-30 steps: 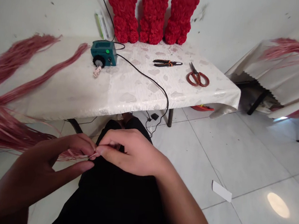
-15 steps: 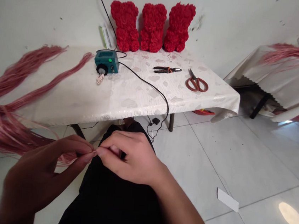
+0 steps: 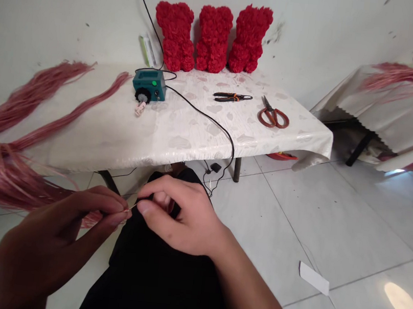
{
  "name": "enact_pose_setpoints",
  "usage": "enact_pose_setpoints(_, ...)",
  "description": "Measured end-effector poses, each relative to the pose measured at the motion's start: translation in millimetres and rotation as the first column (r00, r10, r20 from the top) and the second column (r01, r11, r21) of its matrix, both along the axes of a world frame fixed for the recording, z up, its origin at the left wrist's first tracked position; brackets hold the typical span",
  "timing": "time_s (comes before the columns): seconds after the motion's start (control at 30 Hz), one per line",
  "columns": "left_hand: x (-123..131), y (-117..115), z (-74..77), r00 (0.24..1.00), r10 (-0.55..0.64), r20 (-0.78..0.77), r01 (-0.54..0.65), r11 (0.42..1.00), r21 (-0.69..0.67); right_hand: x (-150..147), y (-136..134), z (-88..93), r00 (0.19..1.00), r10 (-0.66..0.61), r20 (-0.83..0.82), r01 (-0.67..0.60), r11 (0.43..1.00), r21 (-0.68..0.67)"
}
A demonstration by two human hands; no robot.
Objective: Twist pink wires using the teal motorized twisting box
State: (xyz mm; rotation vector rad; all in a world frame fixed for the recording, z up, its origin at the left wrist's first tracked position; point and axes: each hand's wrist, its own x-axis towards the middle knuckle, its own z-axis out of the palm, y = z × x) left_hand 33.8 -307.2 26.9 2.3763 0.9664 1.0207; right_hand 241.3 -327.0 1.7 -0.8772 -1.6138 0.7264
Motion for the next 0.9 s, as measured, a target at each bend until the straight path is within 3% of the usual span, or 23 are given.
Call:
enact_pose_setpoints(0.23,2.3,-2.6,0.2,1.0,0.007,0.021,-0.006,1.0,-0.02,-3.4,0.3,-1.8,0.996,0.088,-0.009,-0.088,0.996,-0.015)
enact_pose_setpoints(0.33,-1.0,-1.0,-4.4,0.997,0.079,0.009,-0.078,0.995,-0.053,-3.3,0.8,-2.0,0.996,0.091,0.002,-0.091,0.996,-0.02)
enact_pose_setpoints(0.47,-20.0,10.2,-11.4,0.991,0.11,-0.076,-0.12,0.983,-0.141,-2.9,0.0,-0.4,0.998,0.053,-0.026,-0.054,0.998,-0.031)
enact_pose_setpoints(0.63,-59.3,19.2,-22.6,0.96,0.04,-0.278,-0.124,0.949,-0.289,-2.6,0.0,-0.9,0.994,-0.012,-0.113,0.01,1.0,-0.016)
enact_pose_setpoints(0.77,-107.1,21.2,-54.6,0.921,-0.105,-0.376,-0.062,0.911,-0.407,0.5,1.7,-5.3,0.993,-0.015,-0.114,0.015,1.0,-0.005)
enact_pose_setpoints(0.83,-140.5,26.4,-81.8,0.875,-0.07,-0.48,-0.179,0.873,-0.453,2.9,2.9,-7.2,0.996,-0.019,-0.087,0.015,0.999,-0.047)
enact_pose_setpoints(0.9,-179.7,33.6,-111.3,0.773,-0.035,-0.633,-0.353,0.806,-0.476,5.1,4.8,-8.4,0.999,-0.007,-0.039,0.001,0.99,-0.14)
